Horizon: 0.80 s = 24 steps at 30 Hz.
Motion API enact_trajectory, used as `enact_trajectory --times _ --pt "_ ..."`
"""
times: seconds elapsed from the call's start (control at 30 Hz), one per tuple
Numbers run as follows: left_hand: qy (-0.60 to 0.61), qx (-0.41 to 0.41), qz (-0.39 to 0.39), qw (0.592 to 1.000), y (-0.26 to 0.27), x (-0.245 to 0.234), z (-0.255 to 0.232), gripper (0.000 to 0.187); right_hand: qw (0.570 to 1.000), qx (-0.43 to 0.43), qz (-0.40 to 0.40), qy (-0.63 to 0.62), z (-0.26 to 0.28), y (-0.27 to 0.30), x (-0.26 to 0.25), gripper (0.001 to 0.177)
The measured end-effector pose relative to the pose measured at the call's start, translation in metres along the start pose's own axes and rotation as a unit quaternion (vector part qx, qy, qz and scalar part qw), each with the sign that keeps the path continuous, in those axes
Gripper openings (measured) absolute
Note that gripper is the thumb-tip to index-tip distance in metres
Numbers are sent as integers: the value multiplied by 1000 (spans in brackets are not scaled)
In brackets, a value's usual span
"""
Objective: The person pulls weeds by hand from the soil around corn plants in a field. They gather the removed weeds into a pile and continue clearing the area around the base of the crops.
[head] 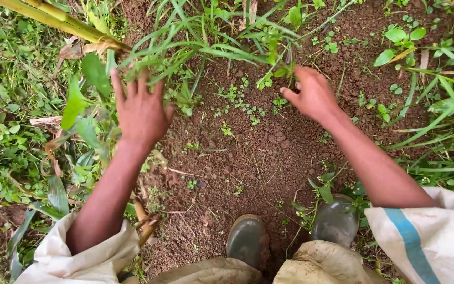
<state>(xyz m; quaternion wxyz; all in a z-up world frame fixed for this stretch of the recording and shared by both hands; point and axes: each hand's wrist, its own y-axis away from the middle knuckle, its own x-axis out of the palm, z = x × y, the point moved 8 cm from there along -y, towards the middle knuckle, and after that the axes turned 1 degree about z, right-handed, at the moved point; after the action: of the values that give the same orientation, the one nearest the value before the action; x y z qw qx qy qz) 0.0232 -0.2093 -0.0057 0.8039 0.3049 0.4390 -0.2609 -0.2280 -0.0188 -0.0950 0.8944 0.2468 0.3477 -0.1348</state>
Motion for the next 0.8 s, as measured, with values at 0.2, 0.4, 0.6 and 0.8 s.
enact_trajectory --times 0.2,0.4,0.6,0.8 --pt "35 10 -8 999 10 19 12 48 987 -129 -17 96 19 -24 26 32" --pt "74 8 13 997 10 35 19 44 980 -148 -39 126 -3 -46 53 21" --pt "87 7 24 996 10 41 20 45 993 -100 -14 53 -39 -60 75 27" --pt "106 30 -11 994 5 40 19 49 972 37 -121 -199 4 -15 -41 17"
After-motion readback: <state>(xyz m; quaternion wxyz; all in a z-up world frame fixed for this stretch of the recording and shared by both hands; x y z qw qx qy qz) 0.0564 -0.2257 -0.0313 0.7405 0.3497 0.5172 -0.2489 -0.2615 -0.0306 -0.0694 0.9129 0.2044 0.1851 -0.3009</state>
